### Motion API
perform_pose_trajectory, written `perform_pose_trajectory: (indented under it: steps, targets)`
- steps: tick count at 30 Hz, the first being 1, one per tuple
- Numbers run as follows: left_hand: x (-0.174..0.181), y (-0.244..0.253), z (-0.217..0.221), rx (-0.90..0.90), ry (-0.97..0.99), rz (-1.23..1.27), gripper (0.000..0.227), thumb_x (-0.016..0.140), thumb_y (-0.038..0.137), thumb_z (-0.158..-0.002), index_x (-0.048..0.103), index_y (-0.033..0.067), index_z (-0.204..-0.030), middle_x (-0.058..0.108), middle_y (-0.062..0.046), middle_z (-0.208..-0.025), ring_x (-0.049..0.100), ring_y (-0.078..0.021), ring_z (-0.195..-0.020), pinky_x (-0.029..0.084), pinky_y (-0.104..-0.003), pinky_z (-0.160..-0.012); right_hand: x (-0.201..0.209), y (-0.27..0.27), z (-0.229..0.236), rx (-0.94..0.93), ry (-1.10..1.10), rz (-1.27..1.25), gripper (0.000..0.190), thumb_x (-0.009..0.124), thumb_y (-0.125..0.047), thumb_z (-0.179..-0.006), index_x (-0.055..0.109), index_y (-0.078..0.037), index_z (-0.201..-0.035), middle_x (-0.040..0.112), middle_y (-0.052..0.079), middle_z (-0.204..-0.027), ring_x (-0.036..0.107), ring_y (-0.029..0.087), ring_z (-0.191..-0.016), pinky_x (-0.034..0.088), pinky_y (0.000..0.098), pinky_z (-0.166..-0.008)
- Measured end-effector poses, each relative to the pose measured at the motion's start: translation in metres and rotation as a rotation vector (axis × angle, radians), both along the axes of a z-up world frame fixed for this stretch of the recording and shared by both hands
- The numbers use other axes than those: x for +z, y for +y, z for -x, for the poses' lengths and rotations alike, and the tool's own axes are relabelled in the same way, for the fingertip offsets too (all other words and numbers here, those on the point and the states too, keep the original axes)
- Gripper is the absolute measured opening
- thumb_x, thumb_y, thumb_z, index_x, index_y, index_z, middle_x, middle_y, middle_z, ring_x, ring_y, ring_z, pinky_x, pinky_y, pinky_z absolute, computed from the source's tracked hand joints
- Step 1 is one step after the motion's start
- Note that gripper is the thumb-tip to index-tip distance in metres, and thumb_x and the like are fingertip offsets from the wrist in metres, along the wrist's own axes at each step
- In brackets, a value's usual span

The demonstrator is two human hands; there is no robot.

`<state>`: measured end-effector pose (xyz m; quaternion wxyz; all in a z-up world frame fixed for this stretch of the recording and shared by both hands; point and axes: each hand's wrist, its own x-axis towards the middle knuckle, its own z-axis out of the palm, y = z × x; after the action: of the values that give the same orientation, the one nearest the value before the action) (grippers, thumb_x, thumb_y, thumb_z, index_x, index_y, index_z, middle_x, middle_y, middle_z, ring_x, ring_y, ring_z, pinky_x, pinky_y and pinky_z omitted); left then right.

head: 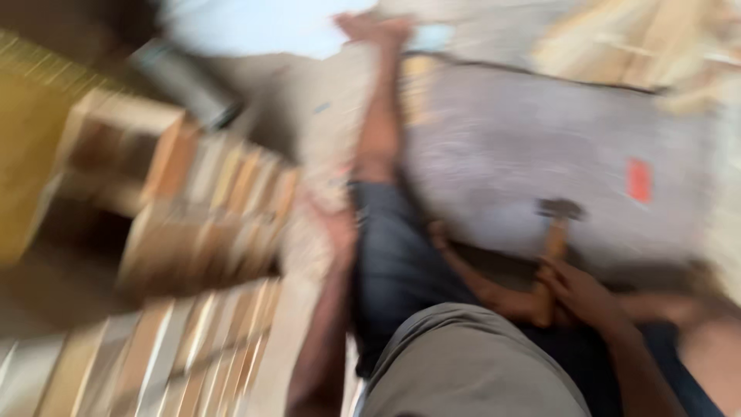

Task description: The person assembles small rectangular wooden frames by hand, using a hammer to drive nails into the joints. They repeatedly pick up wooden pieces, align them, hammer them together, and place the completed frames into a stack.

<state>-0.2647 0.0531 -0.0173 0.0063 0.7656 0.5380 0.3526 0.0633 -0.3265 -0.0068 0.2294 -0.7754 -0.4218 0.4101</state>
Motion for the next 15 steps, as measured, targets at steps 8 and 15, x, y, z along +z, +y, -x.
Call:
perform_pose_trajectory:
  steps: [8, 15]
  targets:
    - [0.058, 0.253, -0.281, -0.042, -0.628, -0.788, 0.112, 0.03, 0.079, -0.091, -0.004, -0.0051, -0.157, -0.012, -0.028, -0.166, -0.009, -0.0402, -0.159, -0.004, -0.055, -0.131, 0.025, 0.008, 0.03, -0.002, -0.148, -0.092, 0.05, 0.062, -0.035, -0.096, 0.057, -0.012, -0.141, 0.072, 0.016, -0.113, 0.069, 0.034, -0.105, 0.053, 0.0423, -0.093]
    - [0.046, 0.251, -0.309, 0.006, -0.555, -0.898, 0.117, 0.018, 0.084, -0.091, -0.011, -0.0054, -0.16, -0.019, -0.023, -0.168, -0.017, -0.0377, -0.159, -0.012, -0.055, -0.13, 0.044, 0.004, 0.027, -0.031, -0.132, -0.056, 0.049, 0.061, -0.036, -0.097, 0.057, -0.015, -0.141, 0.07, 0.018, -0.118, 0.068, 0.035, -0.108, 0.053, 0.044, -0.094]
